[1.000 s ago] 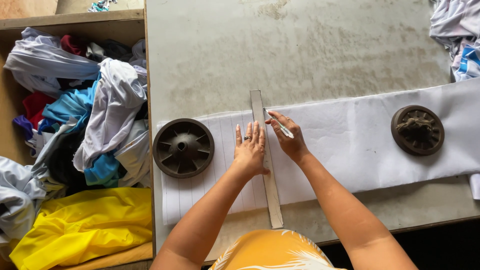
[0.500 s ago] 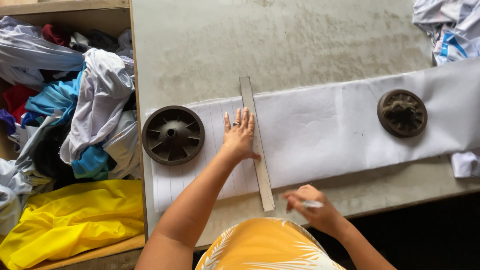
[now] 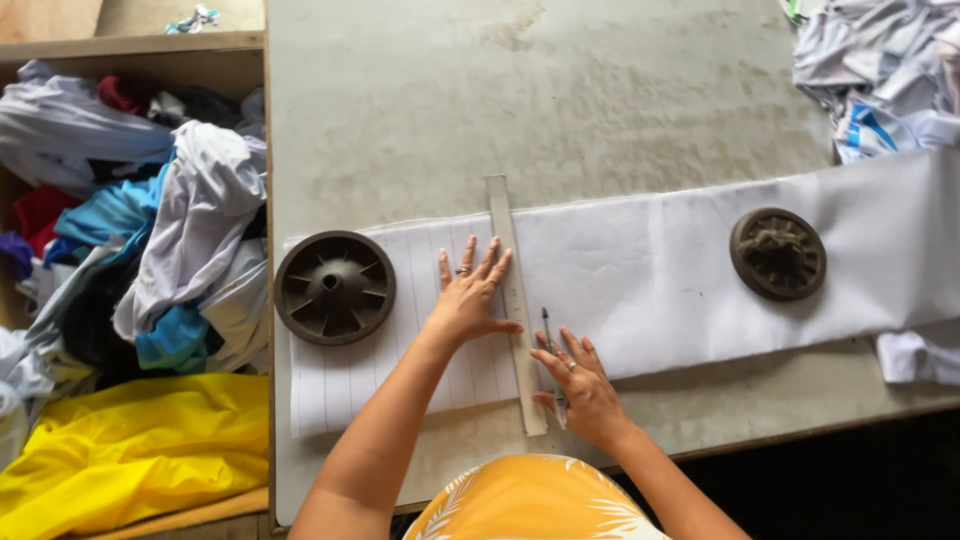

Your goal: Marking parallel lines on a strip of white fabric using a ruler and pen, followed by cutting the fabric with scissors.

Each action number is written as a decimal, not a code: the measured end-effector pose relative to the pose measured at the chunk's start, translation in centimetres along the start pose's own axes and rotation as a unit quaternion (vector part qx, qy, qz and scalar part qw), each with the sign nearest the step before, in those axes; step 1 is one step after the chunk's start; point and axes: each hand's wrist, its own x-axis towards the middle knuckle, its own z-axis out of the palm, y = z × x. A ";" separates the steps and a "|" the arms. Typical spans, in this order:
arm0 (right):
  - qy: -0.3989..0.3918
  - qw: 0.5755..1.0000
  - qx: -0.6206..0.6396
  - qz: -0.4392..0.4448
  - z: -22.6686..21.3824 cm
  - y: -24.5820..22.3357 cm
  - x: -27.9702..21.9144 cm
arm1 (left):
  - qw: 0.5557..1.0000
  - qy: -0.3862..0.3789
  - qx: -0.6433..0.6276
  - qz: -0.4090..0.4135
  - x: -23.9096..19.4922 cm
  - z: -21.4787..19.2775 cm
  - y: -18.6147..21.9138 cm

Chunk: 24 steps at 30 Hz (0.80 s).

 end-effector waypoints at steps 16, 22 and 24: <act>-0.051 0.998 0.044 -0.004 -0.9 0.8 -0.3 | 0.999 0.020 -0.041 0.010 -0.6 0.6 0.1; -0.045 0.998 0.035 -0.008 -0.7 0.5 -0.4 | 0.998 0.019 -0.053 0.014 -0.7 0.4 0.0; -0.037 0.999 0.033 -0.014 -0.6 0.4 -0.3 | 0.998 0.020 -0.055 0.017 -0.6 0.5 -0.1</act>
